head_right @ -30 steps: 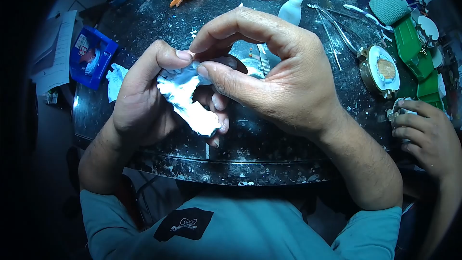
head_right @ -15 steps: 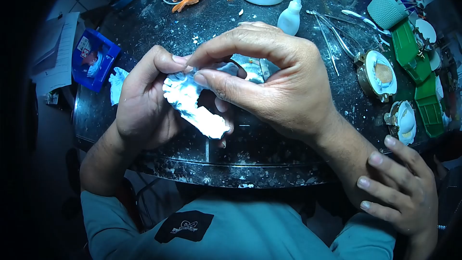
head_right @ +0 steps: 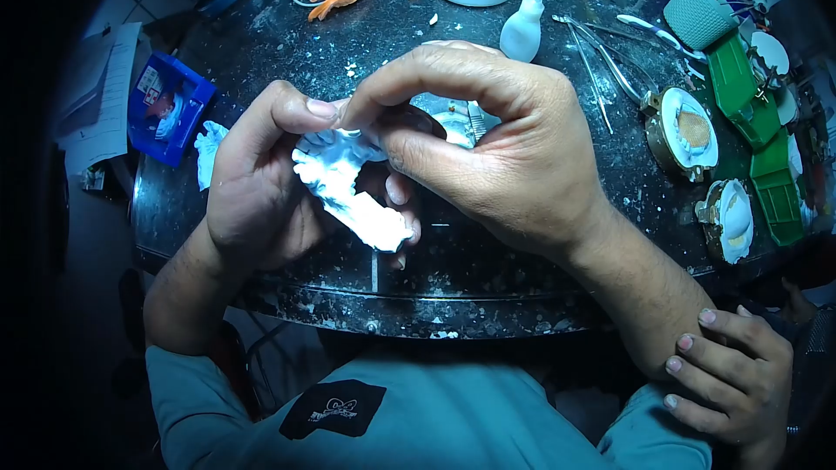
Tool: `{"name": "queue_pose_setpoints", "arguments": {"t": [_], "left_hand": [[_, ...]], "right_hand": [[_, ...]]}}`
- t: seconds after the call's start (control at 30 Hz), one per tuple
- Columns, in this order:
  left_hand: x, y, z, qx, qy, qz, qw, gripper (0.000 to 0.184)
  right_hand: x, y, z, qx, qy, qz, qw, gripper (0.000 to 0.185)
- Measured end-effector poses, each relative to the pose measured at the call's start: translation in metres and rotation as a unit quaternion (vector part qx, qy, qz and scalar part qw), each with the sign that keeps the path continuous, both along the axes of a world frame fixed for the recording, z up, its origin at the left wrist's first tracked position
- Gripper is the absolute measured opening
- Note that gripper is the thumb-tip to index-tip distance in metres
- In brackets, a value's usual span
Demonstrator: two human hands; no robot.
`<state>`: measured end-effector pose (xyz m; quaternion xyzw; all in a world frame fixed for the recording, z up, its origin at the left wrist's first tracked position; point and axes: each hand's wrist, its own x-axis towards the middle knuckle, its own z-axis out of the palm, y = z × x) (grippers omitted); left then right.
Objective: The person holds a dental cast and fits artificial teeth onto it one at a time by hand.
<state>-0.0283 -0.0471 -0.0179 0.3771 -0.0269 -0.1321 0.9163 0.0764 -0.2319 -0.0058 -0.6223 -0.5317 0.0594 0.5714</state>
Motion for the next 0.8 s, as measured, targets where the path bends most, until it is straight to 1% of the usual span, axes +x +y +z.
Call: {"name": "queue_pose_setpoints", "arguments": {"t": [0.03, 0.13, 0.23, 0.27, 0.33, 0.4, 0.43, 0.47, 0.5, 0.53, 0.6, 0.63, 0.67, 0.73, 0.8], "left_hand": [[-0.001, -0.001, 0.000, 0.023, -0.008, 0.018, 1.000, 0.060], [0.004, 0.001, 0.009, -0.046, 0.067, -0.063, 0.995, 0.058], [0.007, 0.001, 0.010, -0.041, 0.082, -0.044, 0.995, 0.056], [0.008, 0.001, 0.012, -0.045, 0.090, -0.040, 0.994, 0.056], [0.009, 0.001, 0.013, -0.030, 0.064, -0.016, 0.997, 0.053], [0.009, -0.002, 0.017, -0.011, 0.058, 0.021, 0.998, 0.051], [0.009, 0.005, 0.012, -0.025, 0.047, 0.013, 0.999, 0.051], [0.011, 0.013, 0.007, -0.042, 0.036, 0.004, 0.998, 0.051], [0.012, 0.009, 0.012, -0.015, 0.051, 0.047, 0.997, 0.049], [0.011, 0.008, 0.017, 0.014, 0.067, 0.095, 0.993, 0.048], [0.010, 0.024, 0.007, -0.076, 0.001, 0.029, 0.997, 0.046], [0.008, 0.017, 0.006, -0.057, -0.006, 0.056, 0.997, 0.045], [0.008, 0.017, 0.007, -0.046, -0.017, 0.049, 0.998, 0.047], [0.003, 0.003, 0.015, -0.013, -0.045, 0.042, 0.998, 0.047], [0.005, 0.007, 0.011, -0.021, -0.041, 0.037, 0.998, 0.051]], "right_hand": [[0.000, -0.001, 0.000, -0.010, -0.018, -0.008, 1.000, 0.016], [-0.002, 0.000, -0.001, -0.020, -0.032, -0.034, 0.999, 0.015], [-0.001, 0.002, -0.002, -0.006, 0.009, -0.037, 0.999, 0.017], [0.003, 0.001, -0.001, 0.001, -0.010, -0.035, 0.999, 0.017], [0.011, -0.002, -0.001, 0.008, -0.053, -0.051, 0.997, 0.017], [0.012, -0.001, -0.002, 0.025, -0.046, -0.066, 0.996, 0.019], [0.013, 0.003, -0.005, 0.059, -0.081, -0.108, 0.989, 0.019], [0.014, 0.005, -0.008, 0.073, -0.108, -0.124, 0.984, 0.019], [0.015, 0.006, -0.011, 0.086, -0.134, -0.141, 0.977, 0.020], [0.016, 0.006, -0.011, 0.083, -0.145, -0.128, 0.978, 0.021], [0.010, 0.001, -0.008, 0.025, -0.117, -0.097, 0.988, 0.017], [0.008, 0.004, -0.015, 0.024, -0.140, -0.119, 0.983, 0.017], [0.005, 0.004, -0.015, -0.004, -0.159, -0.129, 0.979, 0.019], [0.001, 0.003, -0.017, 0.035, -0.197, -0.152, 0.968, 0.019], [-0.002, 0.003, -0.017, 0.042, -0.215, -0.157, 0.963, 0.019]]}}
